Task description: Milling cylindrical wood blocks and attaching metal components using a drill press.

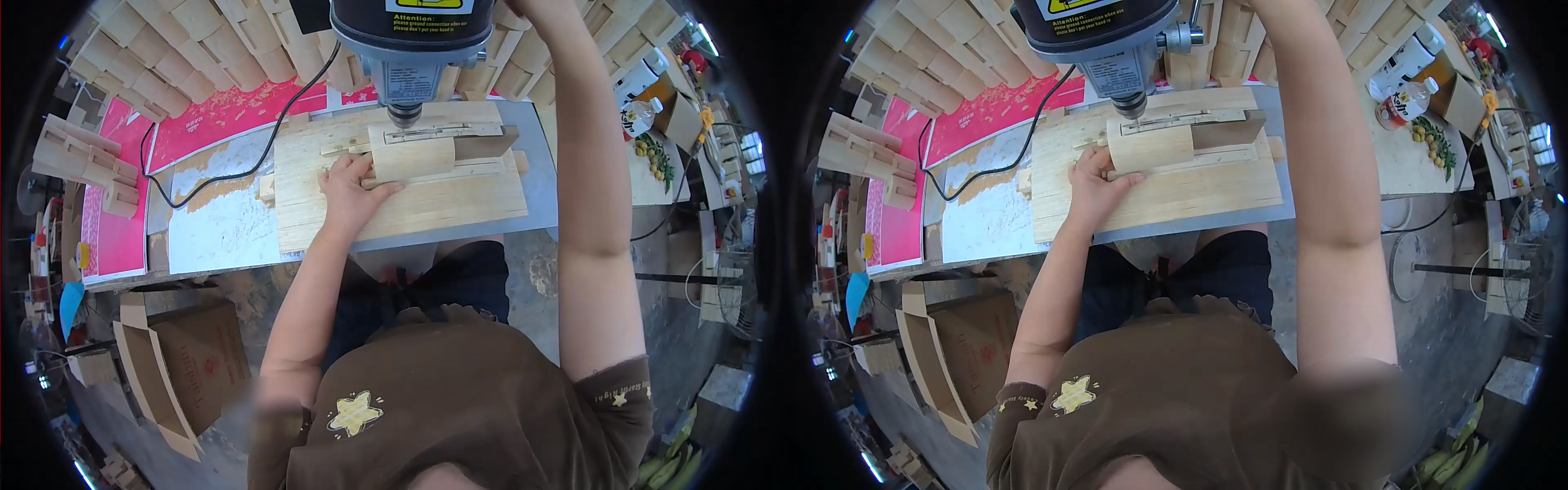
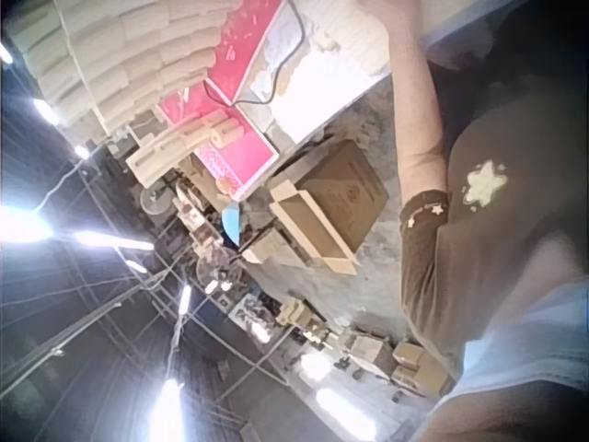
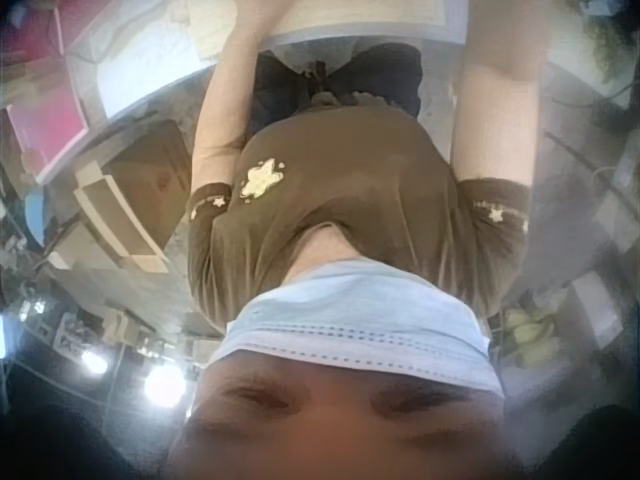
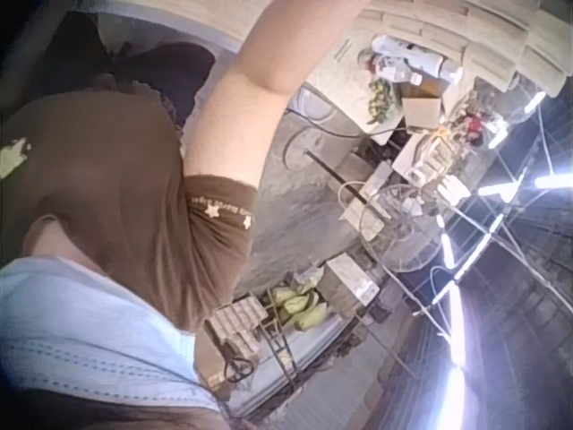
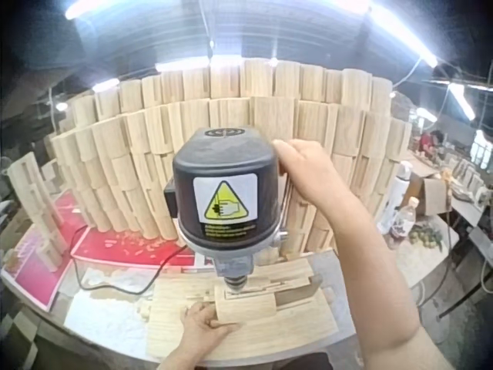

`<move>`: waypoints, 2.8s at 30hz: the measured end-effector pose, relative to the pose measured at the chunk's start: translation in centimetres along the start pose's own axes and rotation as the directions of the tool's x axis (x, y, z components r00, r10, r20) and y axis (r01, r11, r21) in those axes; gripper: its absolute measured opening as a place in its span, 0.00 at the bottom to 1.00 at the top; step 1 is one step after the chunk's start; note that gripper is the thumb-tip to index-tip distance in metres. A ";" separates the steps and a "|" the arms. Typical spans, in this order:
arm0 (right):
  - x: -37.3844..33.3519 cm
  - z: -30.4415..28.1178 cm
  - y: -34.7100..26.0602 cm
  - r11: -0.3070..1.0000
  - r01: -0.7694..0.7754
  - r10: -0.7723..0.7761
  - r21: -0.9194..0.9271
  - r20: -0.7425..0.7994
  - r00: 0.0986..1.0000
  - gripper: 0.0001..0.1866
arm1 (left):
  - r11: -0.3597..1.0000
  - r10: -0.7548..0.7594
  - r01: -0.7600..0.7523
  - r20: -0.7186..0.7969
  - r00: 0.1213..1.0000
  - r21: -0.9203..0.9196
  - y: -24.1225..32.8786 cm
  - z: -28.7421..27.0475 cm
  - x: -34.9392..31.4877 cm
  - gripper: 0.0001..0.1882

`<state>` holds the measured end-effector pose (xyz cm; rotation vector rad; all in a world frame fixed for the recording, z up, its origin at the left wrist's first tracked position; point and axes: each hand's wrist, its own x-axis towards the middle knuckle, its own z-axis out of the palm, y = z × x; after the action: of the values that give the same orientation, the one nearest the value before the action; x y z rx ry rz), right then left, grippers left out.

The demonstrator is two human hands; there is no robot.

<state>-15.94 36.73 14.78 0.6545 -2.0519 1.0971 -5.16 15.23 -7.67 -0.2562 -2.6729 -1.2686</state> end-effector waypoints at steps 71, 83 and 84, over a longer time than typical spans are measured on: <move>-2.8 -0.9 -4.8 0.811 0.039 0.054 -0.584 0.141 0.989 0.13 | 0.962 0.104 -0.079 -0.081 0.991 0.262 -4.8 -3.0 -2.4 0.30; -19.7 5.1 0.3 0.953 0.074 -0.133 -0.295 -0.186 0.973 0.07 | 0.963 0.137 -0.114 -0.077 0.988 0.244 -4.4 -2.6 -1.9 0.29; -19.8 5.2 0.7 0.963 0.084 -0.137 -0.255 -0.198 0.971 0.07 | 0.962 0.142 -0.118 -0.082 0.987 0.245 -4.5 -2.5 -1.9 0.29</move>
<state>-5.94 34.66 -2.98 0.4970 -1.8996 0.7954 -4.15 10.37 -9.93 -0.3206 -2.6422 -0.8861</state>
